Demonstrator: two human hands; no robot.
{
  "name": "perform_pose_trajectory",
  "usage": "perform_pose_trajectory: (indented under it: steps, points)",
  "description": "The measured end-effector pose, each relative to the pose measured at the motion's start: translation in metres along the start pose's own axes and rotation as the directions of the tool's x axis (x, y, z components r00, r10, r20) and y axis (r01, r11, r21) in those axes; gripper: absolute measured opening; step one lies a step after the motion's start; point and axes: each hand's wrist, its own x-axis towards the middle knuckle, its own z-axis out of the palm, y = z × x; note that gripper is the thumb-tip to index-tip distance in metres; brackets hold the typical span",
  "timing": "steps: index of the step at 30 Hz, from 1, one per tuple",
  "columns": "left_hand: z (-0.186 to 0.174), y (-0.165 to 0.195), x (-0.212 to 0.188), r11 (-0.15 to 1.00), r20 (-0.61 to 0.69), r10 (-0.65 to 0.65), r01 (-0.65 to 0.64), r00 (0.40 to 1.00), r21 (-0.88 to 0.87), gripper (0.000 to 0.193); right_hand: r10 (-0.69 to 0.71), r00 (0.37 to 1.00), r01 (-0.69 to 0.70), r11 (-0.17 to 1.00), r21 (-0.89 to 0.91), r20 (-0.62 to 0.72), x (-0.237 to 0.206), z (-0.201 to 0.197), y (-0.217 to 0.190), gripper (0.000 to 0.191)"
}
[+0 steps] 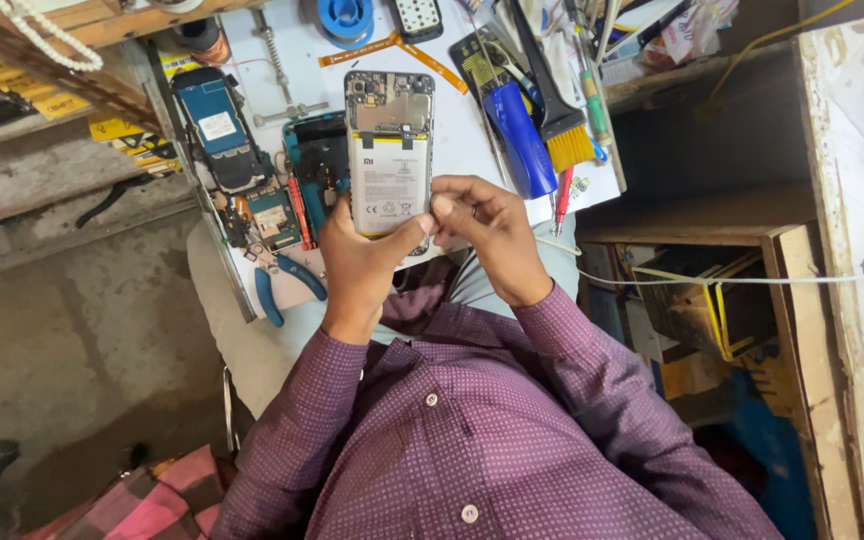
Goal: The person works at a cluttered repair bench with a disassembled smartphone. They handle the phone body and battery, set the frame down, apply adhesive from a small bottle along the phone frame, and press and smooth the adhesive around the frame edges by hand.
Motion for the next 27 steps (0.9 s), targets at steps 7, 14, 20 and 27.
perform_pose_trajectory:
  steps: [7,14,20,27]
  points:
    - [0.0,-0.004,-0.004,0.999,0.009,-0.048,0.048,0.999,0.01,0.04,-0.064,0.997,0.064,0.998,0.017,-0.041,0.017,0.003,0.0,0.024]
    - [0.0,-0.003,-0.007,0.997,0.004,-0.034,0.033,0.999,0.069,0.04,-0.111,0.99,0.115,0.993,0.035,-0.091,0.027,0.004,-0.003,0.021]
    - [0.0,-0.006,-0.007,0.998,0.034,-0.039,0.038,0.999,0.049,0.044,-0.13,0.986,0.138,0.988,0.072,-0.105,0.035,0.002,-0.008,0.021]
    - [-0.001,-0.004,-0.008,0.997,0.076,-0.052,0.047,0.996,0.061,0.047,-0.084,0.99,0.097,0.989,0.115,-0.116,0.035,-0.001,-0.012,0.016]
